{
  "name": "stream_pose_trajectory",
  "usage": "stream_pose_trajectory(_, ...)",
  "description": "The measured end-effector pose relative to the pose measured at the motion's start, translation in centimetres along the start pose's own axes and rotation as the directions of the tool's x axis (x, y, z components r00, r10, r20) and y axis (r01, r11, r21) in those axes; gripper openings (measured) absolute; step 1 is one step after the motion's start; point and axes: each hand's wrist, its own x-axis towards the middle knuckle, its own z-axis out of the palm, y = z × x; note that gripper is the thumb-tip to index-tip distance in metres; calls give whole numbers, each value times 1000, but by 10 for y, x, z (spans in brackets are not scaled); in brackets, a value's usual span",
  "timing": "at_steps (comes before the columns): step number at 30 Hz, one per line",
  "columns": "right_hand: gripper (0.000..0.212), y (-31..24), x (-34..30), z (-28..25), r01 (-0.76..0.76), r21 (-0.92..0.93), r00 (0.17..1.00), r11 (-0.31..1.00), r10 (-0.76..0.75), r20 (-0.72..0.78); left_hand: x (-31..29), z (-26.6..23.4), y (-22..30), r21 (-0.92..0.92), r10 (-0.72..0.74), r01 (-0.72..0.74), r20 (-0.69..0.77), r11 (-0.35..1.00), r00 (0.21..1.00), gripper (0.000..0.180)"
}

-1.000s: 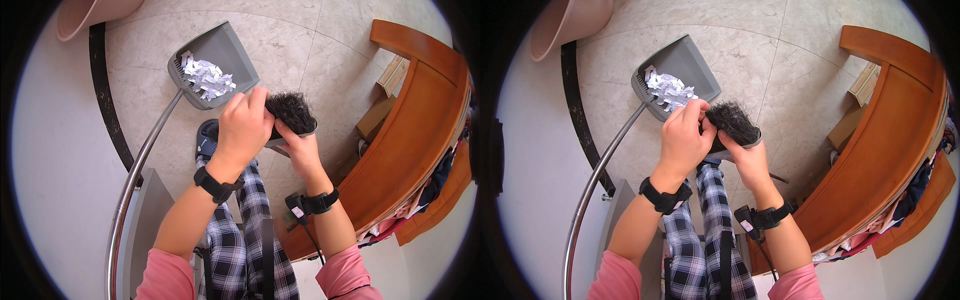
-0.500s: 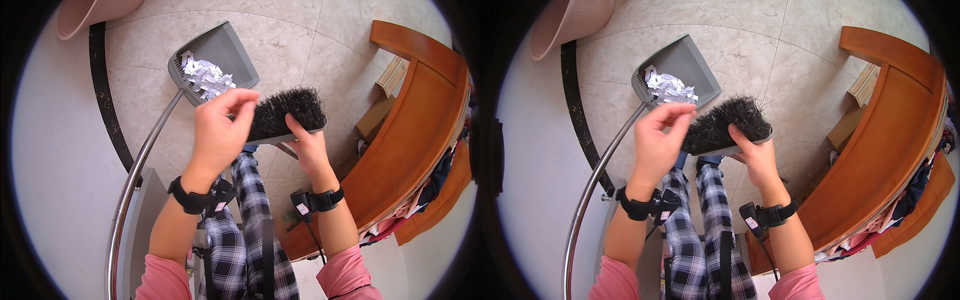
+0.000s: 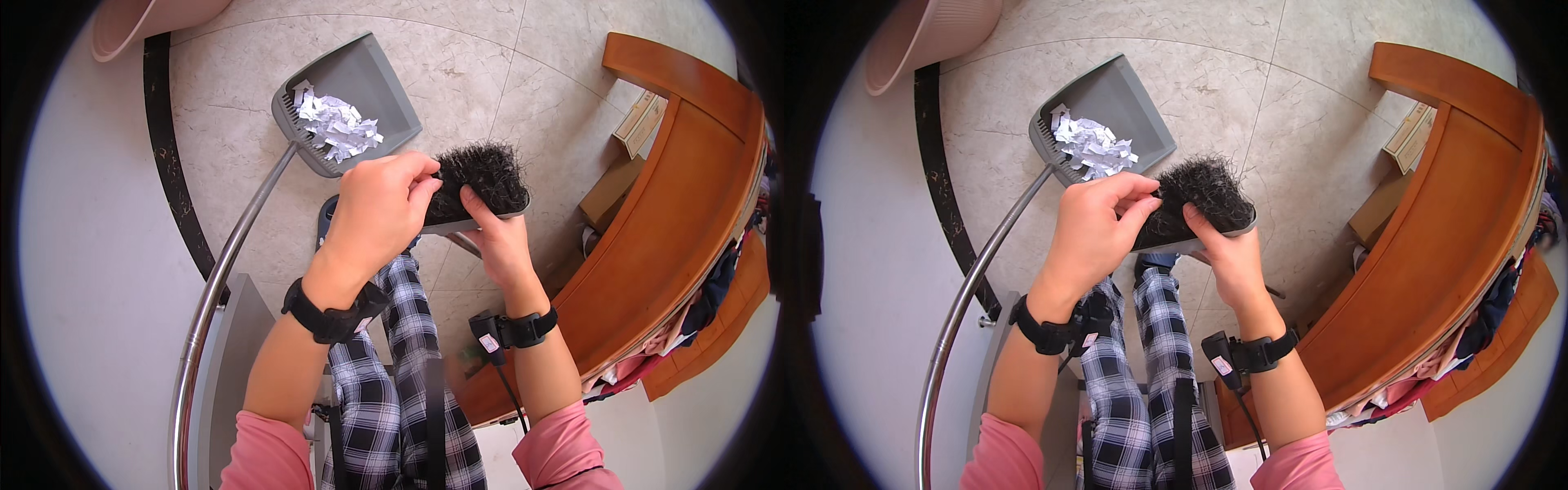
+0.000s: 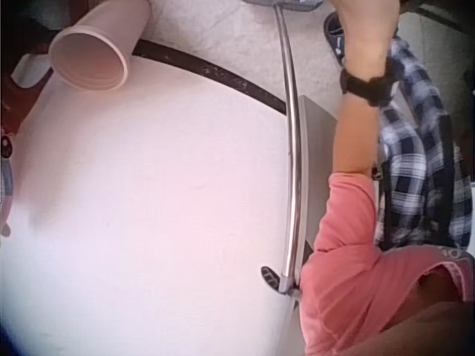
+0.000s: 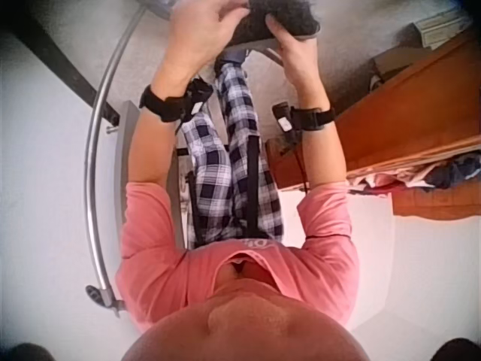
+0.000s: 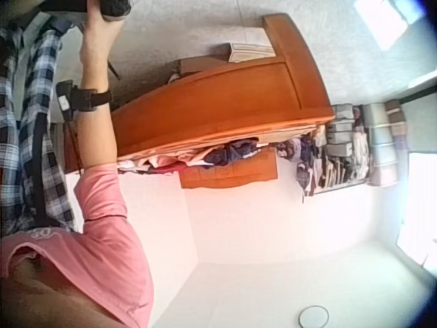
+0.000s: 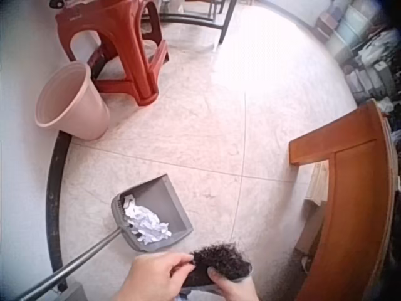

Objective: The person removes hair and debris from a broom head by hand, places the cleaning tools near a bin, and then folds a black item of clothing on a bed.

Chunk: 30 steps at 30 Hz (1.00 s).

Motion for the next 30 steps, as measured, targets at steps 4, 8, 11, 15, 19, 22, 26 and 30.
stream_pose_trajectory(4, 25, 0, 0, -2, -1, -12, 1000, 1000, 1, -27, 1, 1, 1, 165, 28, -35, 48, 986, 998, 12)
stream_pose_trajectory(8, 23, 3, -2, -4, 7, -16, 999, 1000, -8, -37, -2, 6, -4, 84, 64, -63, -10, 995, 998, 8)
stream_pose_trajectory(11, 22, 9, 1, -9, 78, -84, 997, 993, -80, -20, 0, 9, -4, 132, 115, -111, -21, 985, 993, 6)
stream_pose_trajectory(15, 22, 9, 0, -10, 109, -89, 994, 990, -110, -6, 0, 11, -3, 191, 145, -141, -5, 971, 989, 7)
stream_pose_trajectory(19, 20, 9, 0, -12, 117, -85, 993, 989, -119, -27, -7, 13, -13, 123, 24, 13, -295, 992, 955, 5)
stream_pose_trajectory(22, 20, 0, -2, -16, 67, -35, 996, 997, -69, -51, -3, -10, -22, -286, -302, 199, -384, 937, 873, 4)
stream_pose_trajectory(26, 23, -5, -6, -21, 28, -46, 1000, 999, -28, -11, -2, -20, -23, -561, -347, 266, -40, 784, 937, 8)
stream_pose_trajectory(30, 23, -5, -11, -22, -2, -69, 1000, 998, 3, 17, -5, -7, -14, -535, -326, 378, 194, 756, 925, 7)
